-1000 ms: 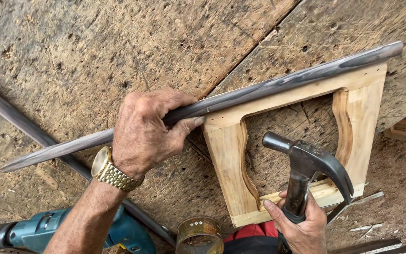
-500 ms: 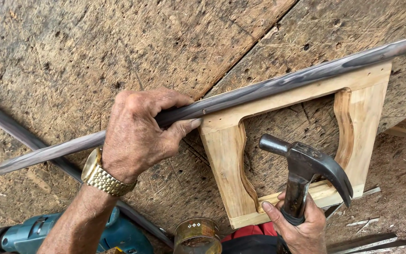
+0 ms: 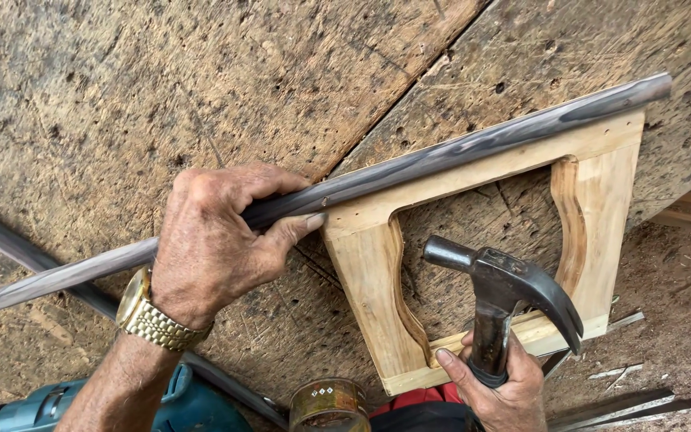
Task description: The person fits a long metal rod along the edge of a wooden frame on a workbench, positions it, and hammers it to seat it. They then use a power drill on the frame, hammer the rod further, and finally saw the metal rod with a hacksaw.
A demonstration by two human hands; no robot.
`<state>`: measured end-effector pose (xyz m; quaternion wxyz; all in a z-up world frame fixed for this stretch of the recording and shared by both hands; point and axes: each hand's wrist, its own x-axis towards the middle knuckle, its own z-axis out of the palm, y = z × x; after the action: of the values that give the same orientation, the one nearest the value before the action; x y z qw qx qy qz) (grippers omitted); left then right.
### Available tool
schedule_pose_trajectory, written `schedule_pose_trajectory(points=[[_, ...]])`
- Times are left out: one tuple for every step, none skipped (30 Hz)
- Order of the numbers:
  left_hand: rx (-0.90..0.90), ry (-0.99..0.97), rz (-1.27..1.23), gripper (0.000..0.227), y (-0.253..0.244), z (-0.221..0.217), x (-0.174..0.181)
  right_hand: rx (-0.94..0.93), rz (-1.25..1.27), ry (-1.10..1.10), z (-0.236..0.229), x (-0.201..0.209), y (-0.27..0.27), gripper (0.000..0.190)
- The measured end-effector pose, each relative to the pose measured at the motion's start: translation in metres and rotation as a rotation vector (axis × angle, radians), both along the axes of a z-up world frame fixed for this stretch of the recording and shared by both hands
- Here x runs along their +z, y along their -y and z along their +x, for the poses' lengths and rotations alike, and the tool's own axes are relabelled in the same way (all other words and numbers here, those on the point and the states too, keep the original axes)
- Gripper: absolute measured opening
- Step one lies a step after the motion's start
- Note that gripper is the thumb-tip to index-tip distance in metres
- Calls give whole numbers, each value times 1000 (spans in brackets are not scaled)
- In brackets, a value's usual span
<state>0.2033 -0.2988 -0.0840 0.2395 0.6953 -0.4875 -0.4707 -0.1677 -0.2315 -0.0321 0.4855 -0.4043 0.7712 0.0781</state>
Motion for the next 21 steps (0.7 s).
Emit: schedule_pose_trajectory(points=[[-1,2,0,30,0,0,0,-1,0,2,1,0,2,32],[3,-6,23,30,0,0,0,-11,30,-16,3,0,3,31],[7,-12,45,30,0,1,0,-21,60,-32,4,0,5,31],[6,-9,46,30,0,1,0,-22,61,-29,2,-1,2,31],[-1,-1,31,30,0,1,-1,-32,35,-2,0,-2,0,32],[-8,6,15,29,0,1,-1,-42,9,25,-2,-4,-2,33],[-8,9,16,29,-1,1,-1,-42,10,28,-4,-4,-3,33],[-13,11,-3,29,-2,1,-1,-27,-2,44,-5,-4,-4,33],[-19,15,-20,29,-3,1,-1,-13,-12,63,-6,-5,-5,33],[-18,20,-17,29,-6,3,0,-12,-9,68,-5,-5,-6,33],[-36,21,-120,29,-7,4,-1,-29,-23,70,-4,-6,-6,34],[-54,22,-222,29,-7,4,-1,-46,-38,71,-4,-7,-5,34],[-56,16,-231,29,-7,7,-1,-48,-47,65,-7,-9,-8,34],[-86,-17,-117,33,-7,9,0,-78,-51,109,-11,-11,-11,34],[-121,-52,-3,37,-7,11,0,-110,-55,152,-15,-12,-14,33],[-125,-60,-11,37,-6,11,1,-113,-65,144,-18,-11,-13,33],[-151,-52,-81,34,-6,12,2,-127,-38,108,-20,-11,-14,35],[-177,-44,-151,32,-6,13,3,-141,-12,71,-22,-11,-14,37],[-195,-48,-159,32,-10,9,0,-158,-21,69,-21,-7,-13,37],[-148,-31,-192,35,-13,5,-2,31,-148,-81,-21,-3,-11,45],[-119,-16,-225,37,-14,4,-5,203,-270,-236,-17,2,-14,55]])
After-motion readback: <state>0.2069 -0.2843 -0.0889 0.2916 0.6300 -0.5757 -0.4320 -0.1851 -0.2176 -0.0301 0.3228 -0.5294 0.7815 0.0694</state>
